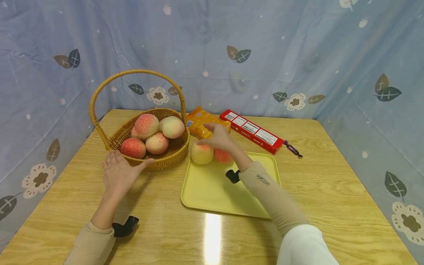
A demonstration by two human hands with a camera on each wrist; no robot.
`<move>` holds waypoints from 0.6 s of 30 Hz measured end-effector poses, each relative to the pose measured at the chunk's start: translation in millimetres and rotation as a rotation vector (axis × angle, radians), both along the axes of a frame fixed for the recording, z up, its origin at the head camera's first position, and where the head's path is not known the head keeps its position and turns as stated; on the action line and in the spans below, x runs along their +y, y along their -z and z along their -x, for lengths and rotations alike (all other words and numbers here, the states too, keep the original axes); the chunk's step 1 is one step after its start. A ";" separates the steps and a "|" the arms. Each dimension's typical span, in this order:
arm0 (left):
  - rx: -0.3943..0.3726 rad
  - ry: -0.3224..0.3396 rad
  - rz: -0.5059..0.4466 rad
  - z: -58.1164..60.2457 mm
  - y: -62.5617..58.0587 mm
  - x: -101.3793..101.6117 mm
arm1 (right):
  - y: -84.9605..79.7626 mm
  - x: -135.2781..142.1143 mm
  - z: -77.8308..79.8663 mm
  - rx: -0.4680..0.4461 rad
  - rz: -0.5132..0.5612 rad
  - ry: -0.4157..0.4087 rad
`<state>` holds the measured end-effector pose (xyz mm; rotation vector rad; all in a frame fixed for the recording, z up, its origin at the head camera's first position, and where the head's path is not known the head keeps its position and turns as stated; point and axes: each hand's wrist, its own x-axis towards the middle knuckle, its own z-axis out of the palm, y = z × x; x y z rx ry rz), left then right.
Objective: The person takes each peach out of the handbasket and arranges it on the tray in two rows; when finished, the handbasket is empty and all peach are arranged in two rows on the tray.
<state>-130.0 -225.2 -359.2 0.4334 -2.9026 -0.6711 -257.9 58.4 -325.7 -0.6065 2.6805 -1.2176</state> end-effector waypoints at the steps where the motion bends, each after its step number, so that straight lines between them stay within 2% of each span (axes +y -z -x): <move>1: -0.004 -0.001 -0.003 -0.4 -0.2 -0.3 | -1.5 -9.7 1.1 0.027 -0.021 -0.020; 4: -0.010 0.000 -0.007 -1.1 -0.4 -0.6 | -4.8 -35.8 4.8 0.090 -0.073 -0.061; 7: -0.010 -0.002 -0.005 -1.7 -0.3 -0.1 | -6.3 -56.6 8.9 0.097 -0.053 -0.070; 12: 0.002 -0.002 -0.004 -1.7 -1.3 1.7 | -3.2 -80.0 13.9 0.036 0.056 0.040; 15: 0.008 -0.004 -0.004 -1.7 -1.8 2.0 | -0.6 -88.8 14.9 0.071 0.013 0.085; 18: 0.008 -0.004 -0.002 -2.3 -1.8 1.4 | 2.9 -94.8 15.5 0.149 -0.057 0.076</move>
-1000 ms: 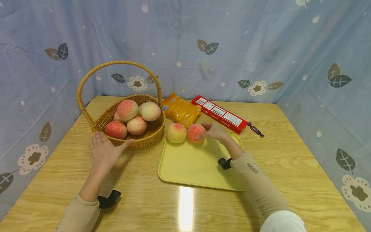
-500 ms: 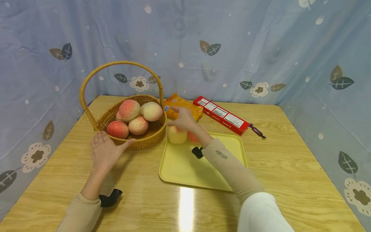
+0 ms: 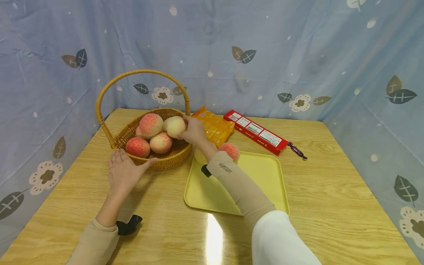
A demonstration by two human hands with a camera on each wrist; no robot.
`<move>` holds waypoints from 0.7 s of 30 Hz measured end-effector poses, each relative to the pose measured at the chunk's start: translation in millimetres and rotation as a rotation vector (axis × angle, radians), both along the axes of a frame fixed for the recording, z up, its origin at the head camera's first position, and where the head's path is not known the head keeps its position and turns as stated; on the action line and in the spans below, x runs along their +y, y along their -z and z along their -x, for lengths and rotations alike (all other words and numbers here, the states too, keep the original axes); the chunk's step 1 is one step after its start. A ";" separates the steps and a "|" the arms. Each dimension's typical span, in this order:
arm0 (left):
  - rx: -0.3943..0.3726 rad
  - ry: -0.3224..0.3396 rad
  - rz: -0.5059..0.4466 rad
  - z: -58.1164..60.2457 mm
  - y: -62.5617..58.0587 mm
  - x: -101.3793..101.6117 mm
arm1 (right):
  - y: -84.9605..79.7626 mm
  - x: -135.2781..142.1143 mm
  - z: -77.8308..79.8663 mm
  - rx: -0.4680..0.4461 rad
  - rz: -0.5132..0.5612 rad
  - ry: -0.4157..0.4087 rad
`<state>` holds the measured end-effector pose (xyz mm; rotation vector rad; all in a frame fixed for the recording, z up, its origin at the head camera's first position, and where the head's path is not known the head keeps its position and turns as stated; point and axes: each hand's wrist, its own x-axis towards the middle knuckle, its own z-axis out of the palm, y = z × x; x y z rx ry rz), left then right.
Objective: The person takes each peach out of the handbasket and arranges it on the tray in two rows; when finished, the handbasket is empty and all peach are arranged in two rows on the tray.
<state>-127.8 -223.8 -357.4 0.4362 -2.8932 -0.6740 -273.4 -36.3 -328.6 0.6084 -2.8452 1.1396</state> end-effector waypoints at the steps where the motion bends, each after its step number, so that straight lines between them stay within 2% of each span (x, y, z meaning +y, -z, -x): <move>1: 0.000 0.001 -0.001 0.0 0.1 0.2 | 1.0 -0.9 -0.3 0.023 -0.020 -0.002; 4: 0.008 0.006 0.000 -0.1 0.4 0.4 | 5.1 -2.9 -1.0 0.110 -0.115 -0.011; 9: 0.032 0.008 0.012 0.0 1.4 0.5 | 11.1 -7.2 -1.9 0.234 -0.304 0.030; 12: 0.040 0.009 0.021 0.2 2.2 0.7 | 13.1 -9.4 -1.7 0.269 -0.337 0.066; 17: 0.043 0.004 0.013 -0.2 2.6 1.1 | 14.4 -10.5 -1.9 0.218 -0.259 0.115; 21: 0.039 -0.002 0.001 -0.1 2.0 1.1 | 12.4 -9.4 -4.0 0.133 -0.097 0.128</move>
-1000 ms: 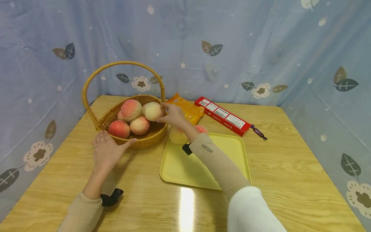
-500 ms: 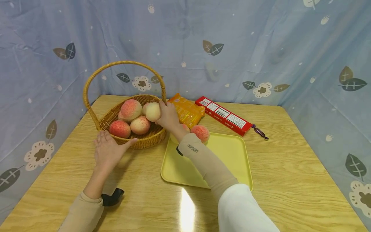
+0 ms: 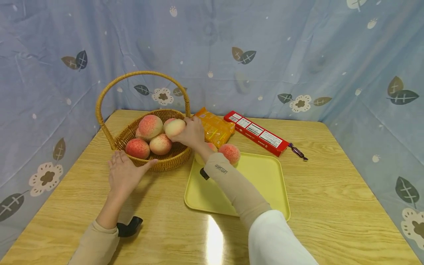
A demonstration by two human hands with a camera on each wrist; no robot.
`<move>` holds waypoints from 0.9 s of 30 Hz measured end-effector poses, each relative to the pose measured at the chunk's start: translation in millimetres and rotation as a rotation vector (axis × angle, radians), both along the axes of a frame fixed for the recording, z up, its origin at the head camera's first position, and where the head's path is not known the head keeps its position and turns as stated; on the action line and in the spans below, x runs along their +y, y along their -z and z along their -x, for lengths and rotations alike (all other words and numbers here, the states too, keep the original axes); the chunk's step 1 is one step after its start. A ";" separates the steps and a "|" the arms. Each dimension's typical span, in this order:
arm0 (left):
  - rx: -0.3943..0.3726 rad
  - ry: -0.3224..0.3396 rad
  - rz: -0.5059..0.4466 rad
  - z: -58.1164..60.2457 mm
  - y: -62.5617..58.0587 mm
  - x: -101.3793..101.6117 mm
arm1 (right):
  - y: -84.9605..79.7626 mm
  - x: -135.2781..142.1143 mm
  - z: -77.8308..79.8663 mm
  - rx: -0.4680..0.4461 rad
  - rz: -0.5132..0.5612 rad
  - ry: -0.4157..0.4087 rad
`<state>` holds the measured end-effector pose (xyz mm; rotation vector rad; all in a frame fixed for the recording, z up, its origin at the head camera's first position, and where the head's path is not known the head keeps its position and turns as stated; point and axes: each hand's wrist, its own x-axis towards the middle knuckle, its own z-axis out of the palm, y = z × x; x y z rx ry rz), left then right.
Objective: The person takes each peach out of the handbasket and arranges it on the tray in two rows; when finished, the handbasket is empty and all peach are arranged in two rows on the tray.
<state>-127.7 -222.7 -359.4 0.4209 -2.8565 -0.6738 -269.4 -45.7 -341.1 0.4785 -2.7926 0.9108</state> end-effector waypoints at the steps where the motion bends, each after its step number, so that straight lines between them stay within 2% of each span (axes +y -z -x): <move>1: 0.000 0.001 0.000 0.2 0.1 0.3 | -0.5 1.0 -1.1 -0.024 0.063 -0.002; 3: 0.002 0.004 0.000 0.8 0.5 0.7 | -1.4 3.5 -2.4 -0.075 0.200 -0.013; 9: 0.006 0.012 0.011 2.8 2.7 1.3 | -15.6 21.0 -6.6 -0.231 0.630 -0.154; 16: -0.007 0.020 0.015 4.1 2.5 0.1 | -33.6 58.2 -15.1 -0.411 0.978 -0.178; 21: -0.007 0.026 0.020 4.2 2.6 -1.2 | -41.4 92.2 -24.8 -0.586 1.302 -0.261; 23: -0.011 0.025 0.021 3.4 2.7 -1.9 | -41.8 105.4 -29.0 -0.636 1.375 -0.306; 27: -0.014 0.023 0.014 1.5 2.8 -2.7 | -37.1 132.8 -38.5 -0.659 1.371 -0.360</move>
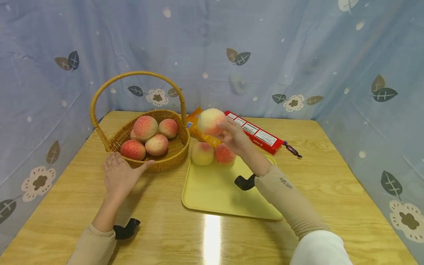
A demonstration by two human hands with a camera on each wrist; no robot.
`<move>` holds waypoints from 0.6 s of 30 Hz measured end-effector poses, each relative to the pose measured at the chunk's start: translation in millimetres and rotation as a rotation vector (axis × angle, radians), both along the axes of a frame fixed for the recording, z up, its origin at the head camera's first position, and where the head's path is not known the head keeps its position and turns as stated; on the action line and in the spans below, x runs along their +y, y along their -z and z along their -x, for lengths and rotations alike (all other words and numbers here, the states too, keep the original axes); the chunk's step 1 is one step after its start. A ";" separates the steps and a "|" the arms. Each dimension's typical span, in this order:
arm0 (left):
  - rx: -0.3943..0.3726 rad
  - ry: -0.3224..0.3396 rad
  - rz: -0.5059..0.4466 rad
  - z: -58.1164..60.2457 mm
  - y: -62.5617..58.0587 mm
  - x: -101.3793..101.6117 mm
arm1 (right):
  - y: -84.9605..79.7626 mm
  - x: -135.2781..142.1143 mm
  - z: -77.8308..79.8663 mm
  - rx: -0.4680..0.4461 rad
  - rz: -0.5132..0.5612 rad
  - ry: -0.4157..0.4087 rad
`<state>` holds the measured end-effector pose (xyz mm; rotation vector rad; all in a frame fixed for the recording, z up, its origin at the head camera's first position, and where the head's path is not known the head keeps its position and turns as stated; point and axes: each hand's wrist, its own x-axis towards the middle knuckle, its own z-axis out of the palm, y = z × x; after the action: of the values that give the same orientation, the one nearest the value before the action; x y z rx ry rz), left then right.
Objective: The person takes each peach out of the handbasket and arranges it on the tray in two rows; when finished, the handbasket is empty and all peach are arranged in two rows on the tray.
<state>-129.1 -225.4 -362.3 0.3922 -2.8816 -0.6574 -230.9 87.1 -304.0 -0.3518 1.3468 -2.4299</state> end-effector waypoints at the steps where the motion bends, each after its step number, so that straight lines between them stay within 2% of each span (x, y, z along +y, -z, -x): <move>1: -0.002 0.001 -0.002 -0.2 0.0 -0.1 | 1.6 7.4 -2.1 0.006 -0.012 0.005; 7: -0.018 0.008 0.000 0.5 0.0 -0.3 | 4.9 53.4 -11.6 0.033 -0.193 0.088; 13: -0.020 0.013 0.003 1.9 0.5 -2.3 | 6.4 89.9 -16.5 0.004 -0.507 0.157; 18: -0.029 0.016 -0.001 2.3 0.5 -2.5 | 18.4 107.2 -15.3 -0.007 -0.716 0.199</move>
<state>-131.4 -227.9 -362.8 0.3828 -2.9143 -0.6605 -215.6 194.3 -322.4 -0.0201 2.1983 -1.8935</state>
